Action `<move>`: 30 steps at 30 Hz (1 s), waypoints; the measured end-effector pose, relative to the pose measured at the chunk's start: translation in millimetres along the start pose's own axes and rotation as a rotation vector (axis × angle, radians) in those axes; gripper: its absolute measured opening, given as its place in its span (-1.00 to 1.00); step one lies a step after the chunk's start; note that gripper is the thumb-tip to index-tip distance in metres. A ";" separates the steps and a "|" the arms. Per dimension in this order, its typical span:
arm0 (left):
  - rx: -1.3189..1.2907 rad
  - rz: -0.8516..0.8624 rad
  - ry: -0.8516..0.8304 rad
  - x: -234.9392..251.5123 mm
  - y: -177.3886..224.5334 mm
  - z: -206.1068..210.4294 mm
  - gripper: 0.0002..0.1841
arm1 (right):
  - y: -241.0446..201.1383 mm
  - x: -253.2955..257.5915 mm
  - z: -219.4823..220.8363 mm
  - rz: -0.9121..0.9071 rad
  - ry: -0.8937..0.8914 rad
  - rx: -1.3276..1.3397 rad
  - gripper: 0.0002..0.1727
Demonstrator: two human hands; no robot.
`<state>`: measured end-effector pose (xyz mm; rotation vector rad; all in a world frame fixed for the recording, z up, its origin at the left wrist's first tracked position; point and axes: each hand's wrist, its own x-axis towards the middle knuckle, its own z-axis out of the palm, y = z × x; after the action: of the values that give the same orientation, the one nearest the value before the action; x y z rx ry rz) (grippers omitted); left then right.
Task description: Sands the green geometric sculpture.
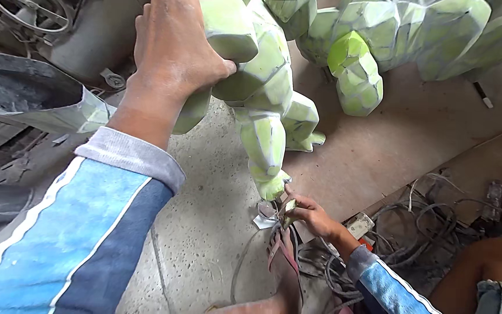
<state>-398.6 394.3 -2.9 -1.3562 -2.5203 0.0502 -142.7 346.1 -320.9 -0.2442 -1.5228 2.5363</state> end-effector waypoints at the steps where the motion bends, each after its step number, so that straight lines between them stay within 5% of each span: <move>1: 0.007 -0.007 -0.007 -0.2 1.1 -0.6 -0.20 | -0.5 0.3 -0.8 -0.010 -0.024 -0.107 -0.76; 6: 0.018 -0.015 -0.012 -1.0 5.4 -2.6 -0.22 | 0.9 -9.3 -11.5 0.082 -0.053 -0.381 -0.76; 10: 0.017 -0.009 -0.015 -1.1 9.1 -4.4 -0.23 | 24.3 -13.9 -18.8 -0.004 0.344 -0.248 -0.69; 14: 0.023 0.015 -0.004 -0.3 7.6 -2.9 -0.25 | 30.5 -2.5 -13.9 -0.081 0.664 -0.390 -0.74; 30: 0.029 0.019 0.007 3.9 1.3 1.7 -0.23 | 52.8 24.5 16.3 -0.234 0.758 -0.675 -0.65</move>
<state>-400.0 398.4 -3.8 -1.3665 -2.4919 0.0852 -173.6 313.4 -361.2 -0.9161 -1.8205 1.3991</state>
